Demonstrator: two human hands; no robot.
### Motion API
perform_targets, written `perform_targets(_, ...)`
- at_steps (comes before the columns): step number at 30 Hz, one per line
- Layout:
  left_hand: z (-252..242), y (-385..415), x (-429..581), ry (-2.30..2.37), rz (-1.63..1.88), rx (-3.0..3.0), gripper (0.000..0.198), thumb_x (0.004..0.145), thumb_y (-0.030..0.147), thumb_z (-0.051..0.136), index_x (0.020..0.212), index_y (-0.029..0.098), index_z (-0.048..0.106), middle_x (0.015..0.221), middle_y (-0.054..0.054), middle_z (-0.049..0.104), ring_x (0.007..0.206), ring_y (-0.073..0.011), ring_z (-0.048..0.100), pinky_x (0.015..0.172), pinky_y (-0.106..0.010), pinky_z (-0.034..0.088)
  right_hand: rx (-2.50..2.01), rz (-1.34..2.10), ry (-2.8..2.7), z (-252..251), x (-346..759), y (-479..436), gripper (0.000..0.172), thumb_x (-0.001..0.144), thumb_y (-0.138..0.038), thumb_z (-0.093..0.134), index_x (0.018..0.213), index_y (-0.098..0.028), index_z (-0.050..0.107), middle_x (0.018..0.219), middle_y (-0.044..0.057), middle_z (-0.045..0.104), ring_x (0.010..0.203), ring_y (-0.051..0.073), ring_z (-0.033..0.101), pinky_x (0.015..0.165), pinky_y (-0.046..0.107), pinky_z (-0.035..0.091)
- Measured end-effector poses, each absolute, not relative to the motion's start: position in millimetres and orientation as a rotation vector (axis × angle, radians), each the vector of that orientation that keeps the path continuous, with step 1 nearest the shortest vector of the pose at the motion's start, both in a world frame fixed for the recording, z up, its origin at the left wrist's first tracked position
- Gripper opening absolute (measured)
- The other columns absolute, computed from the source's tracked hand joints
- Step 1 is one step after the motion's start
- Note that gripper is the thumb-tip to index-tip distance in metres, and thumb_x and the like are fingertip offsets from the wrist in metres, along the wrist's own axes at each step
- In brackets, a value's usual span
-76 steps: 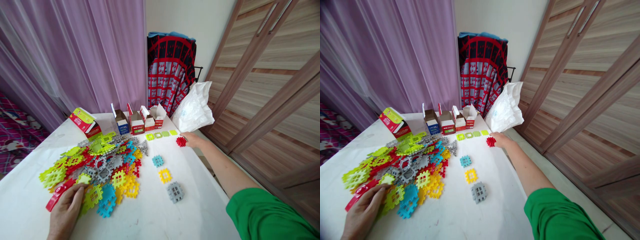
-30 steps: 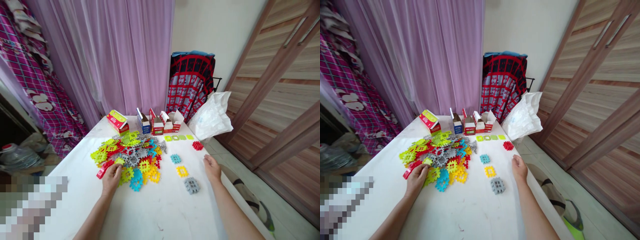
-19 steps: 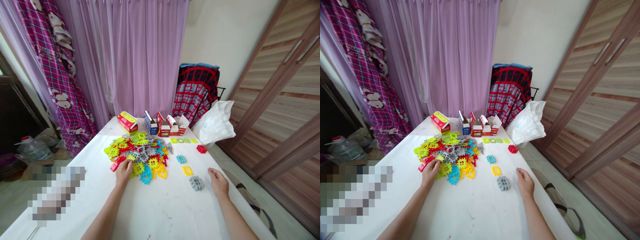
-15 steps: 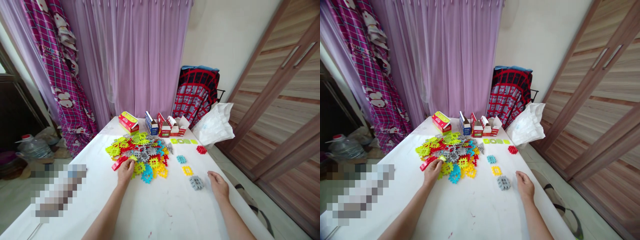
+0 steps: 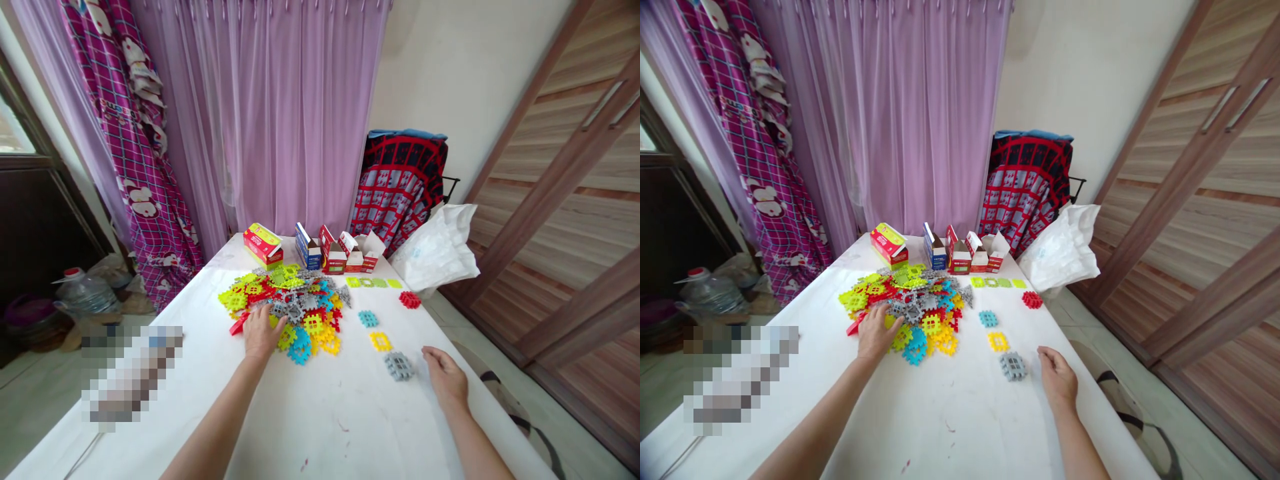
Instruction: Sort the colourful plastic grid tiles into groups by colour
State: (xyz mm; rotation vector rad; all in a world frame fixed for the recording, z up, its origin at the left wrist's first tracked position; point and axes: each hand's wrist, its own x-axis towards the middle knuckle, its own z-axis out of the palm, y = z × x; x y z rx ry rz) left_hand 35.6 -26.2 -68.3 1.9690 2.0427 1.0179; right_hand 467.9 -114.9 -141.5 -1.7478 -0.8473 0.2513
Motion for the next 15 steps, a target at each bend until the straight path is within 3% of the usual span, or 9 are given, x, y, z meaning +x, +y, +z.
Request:
perform_targets(3,-57.2,-15.5,40.9,2.082,0.894,1.957,0.049,0.076,0.046,0.063,0.115,0.016,0.061,0.118,-0.019,0.064,0.117,-0.0384,0.051,0.097,-0.051,0.033,-1.736,0.281,-0.827,-142.5,467.3,-114.7,0.041,0.059,-0.051,0.058,0.080,-0.019,0.071,0.088,0.009,0.074,0.089,0.029,0.065,0.085,0.039,0.049)
perform_targets(6,-47.2,-7.7,41.0,2.067,0.850,1.911,0.037,0.072,0.040,0.067,0.102,0.019,0.066,0.111,-0.018,0.068,0.115,-0.0389,0.053,0.097,-0.051,0.031,-1.720,0.303,-0.827,-145.0,467.6,-113.9,0.042,0.059,-0.052,0.057,0.080,-0.019,0.071,0.090,0.009,0.074,0.091,0.029,0.065,0.089,0.040,0.048)
perform_targets(10,-36.0,-7.4,32.2,1.996,0.922,1.748,0.018,0.079,0.036,0.058,0.082,0.022,0.069,0.094,-0.011,0.073,0.109,-0.0336,0.059,0.096,-0.047,0.033,-1.720,0.294,-0.834,-147.4,468.0,-113.4,0.041,0.060,-0.052,0.057,0.081,-0.020,0.071,0.090,0.008,0.074,0.090,0.029,0.065,0.088,0.040,0.048)
perform_targets(15,-29.4,-20.3,27.0,1.720,1.124,1.404,0.028,0.085,0.042,0.049,0.087,0.021,0.068,0.088,-0.007,0.072,0.094,-0.0253,0.064,0.079,-0.035,0.047,-1.706,0.280,-0.848,-148.0,467.0,-114.1,0.039,0.061,-0.051,0.057,0.081,-0.020,0.072,0.090,0.008,0.074,0.087,0.028,0.066,0.084,0.037,0.050)
